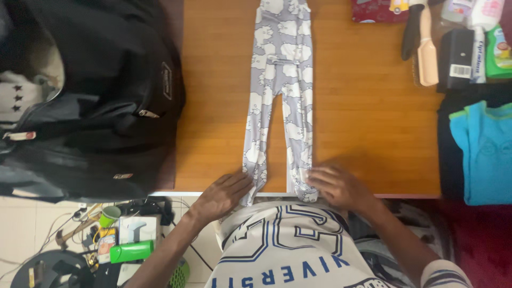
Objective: The person takes infant clothing items from a bag, smooths them on a table, and folds each garment one at a time.
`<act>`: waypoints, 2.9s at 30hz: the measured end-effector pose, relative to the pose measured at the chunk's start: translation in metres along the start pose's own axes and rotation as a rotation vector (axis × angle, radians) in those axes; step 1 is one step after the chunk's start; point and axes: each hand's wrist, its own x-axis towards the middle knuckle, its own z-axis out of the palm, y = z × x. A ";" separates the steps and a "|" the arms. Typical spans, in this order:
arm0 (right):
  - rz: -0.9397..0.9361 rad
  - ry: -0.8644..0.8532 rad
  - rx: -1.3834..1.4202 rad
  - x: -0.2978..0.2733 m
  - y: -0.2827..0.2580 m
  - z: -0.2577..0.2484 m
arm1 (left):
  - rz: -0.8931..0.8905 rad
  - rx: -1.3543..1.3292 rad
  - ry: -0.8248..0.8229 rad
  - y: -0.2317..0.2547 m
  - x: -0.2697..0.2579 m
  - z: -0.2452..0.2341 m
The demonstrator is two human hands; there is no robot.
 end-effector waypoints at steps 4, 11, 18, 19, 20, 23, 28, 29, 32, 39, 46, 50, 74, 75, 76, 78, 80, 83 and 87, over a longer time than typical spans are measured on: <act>0.020 0.009 0.042 -0.003 -0.012 -0.004 | 0.047 -0.036 0.016 -0.005 0.002 0.008; 0.070 -0.136 0.053 0.001 -0.014 -0.005 | 0.094 -0.059 0.048 -0.003 0.009 0.011; 0.005 0.003 0.104 -0.011 -0.014 0.017 | -0.162 -0.463 -0.008 0.014 0.022 0.012; 0.000 0.004 0.102 -0.010 -0.016 0.018 | -0.154 -0.467 0.020 0.017 0.024 0.013; 0.039 0.024 0.122 -0.010 -0.020 0.018 | -0.146 -0.470 0.047 0.020 0.025 0.013; 0.188 -0.036 0.242 -0.005 -0.024 0.010 | -0.429 -0.529 -0.121 0.031 0.020 0.002; 0.255 -0.135 0.400 -0.002 -0.039 -0.002 | -0.427 -0.620 -0.261 0.039 0.027 -0.023; 0.326 -0.136 0.520 -0.001 -0.039 -0.004 | -0.469 -0.654 -0.343 0.039 0.030 -0.030; 0.389 -0.109 0.713 0.001 -0.030 -0.014 | -0.519 -0.771 -0.280 0.031 0.041 -0.049; 0.242 -0.090 1.000 0.055 0.046 -0.035 | -0.274 -1.048 -0.067 -0.043 0.092 -0.044; 0.509 0.324 1.501 0.134 0.164 -0.001 | -0.569 -1.460 0.303 -0.145 0.168 0.044; 0.840 0.409 1.306 0.186 0.217 0.010 | -0.885 -1.423 0.396 -0.191 0.212 0.063; 0.658 0.697 1.239 0.241 0.261 -0.026 | -0.792 -1.250 0.517 -0.240 0.280 0.030; 0.656 0.697 1.239 0.247 0.272 -0.025 | -0.790 -1.249 0.519 -0.247 0.283 0.034; 0.704 0.680 1.149 0.253 0.282 -0.022 | -0.827 -1.273 0.545 -0.255 0.287 0.039; 0.746 0.663 1.060 0.260 0.297 -0.014 | -0.861 -1.292 0.573 -0.268 0.291 0.050; 0.778 0.638 0.735 0.264 0.304 -0.010 | -0.925 -1.020 0.524 -0.279 0.292 0.059; 0.827 0.452 0.404 0.252 0.286 -0.006 | -0.736 -1.008 0.492 -0.282 0.292 0.064; 0.576 0.636 0.426 0.251 0.266 -0.004 | -0.618 -0.872 0.483 -0.277 0.295 0.045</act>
